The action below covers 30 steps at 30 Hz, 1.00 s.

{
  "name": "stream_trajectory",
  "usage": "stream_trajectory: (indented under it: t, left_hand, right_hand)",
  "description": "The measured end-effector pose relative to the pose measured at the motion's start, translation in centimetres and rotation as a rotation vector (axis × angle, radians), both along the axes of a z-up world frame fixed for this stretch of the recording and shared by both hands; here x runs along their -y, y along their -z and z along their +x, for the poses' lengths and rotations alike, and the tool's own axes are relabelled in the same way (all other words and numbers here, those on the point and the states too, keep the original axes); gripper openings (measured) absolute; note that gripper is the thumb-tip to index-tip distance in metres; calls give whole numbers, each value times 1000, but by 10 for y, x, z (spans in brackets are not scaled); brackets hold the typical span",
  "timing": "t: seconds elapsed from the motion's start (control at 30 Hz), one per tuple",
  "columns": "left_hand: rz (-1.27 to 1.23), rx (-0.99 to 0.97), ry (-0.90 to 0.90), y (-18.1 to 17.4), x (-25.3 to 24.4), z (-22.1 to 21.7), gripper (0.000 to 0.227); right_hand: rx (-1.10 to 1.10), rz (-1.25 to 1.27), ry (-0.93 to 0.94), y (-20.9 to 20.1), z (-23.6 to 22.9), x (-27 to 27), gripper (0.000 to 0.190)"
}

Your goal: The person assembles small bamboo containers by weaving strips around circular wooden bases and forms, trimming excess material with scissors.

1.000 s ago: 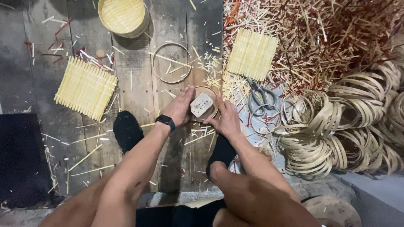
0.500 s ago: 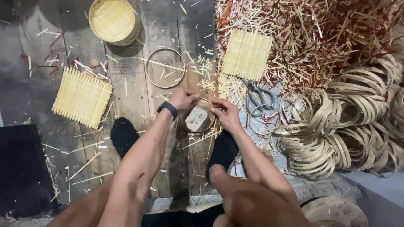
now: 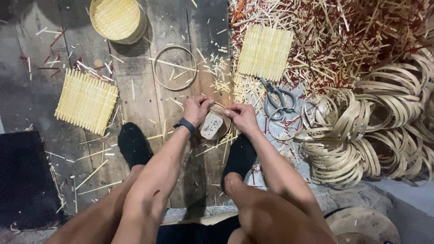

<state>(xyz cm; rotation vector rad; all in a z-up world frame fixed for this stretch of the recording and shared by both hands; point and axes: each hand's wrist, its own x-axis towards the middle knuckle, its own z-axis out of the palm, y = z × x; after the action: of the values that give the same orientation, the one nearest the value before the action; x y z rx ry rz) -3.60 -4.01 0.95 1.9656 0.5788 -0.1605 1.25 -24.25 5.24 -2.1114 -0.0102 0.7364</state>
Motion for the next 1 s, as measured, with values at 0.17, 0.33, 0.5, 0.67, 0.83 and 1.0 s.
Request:
stream_trajectory:
  t: [0.17, 0.33, 0.5, 0.67, 0.83, 1.0]
  left_hand:
    - [-115, 96, -192, 8, -12, -11, 24]
    - [-770, -143, -589, -16, -17, -42, 44]
    - [-944, -226, -407, -22, -31, -50, 51]
    - [-673, -238, -216, 11, -32, -53, 37]
    - [-617, -102, -212, 36, -20, -66, 42]
    - [-573, -149, -331, 24, -17, -63, 43]
  right_hand:
    - [73, -23, 4, -70, -20, -16, 62]
    - [356, -71, -217, -103, -36, -36, 83]
    - [533, -17, -598, -103, -43, -34, 64]
    - [639, 33, -782, -102, -55, -36, 69]
    - [644, 9, -835, -95, -66, -42, 75]
    - [658, 94, -815, -82, -65, -37, 74]
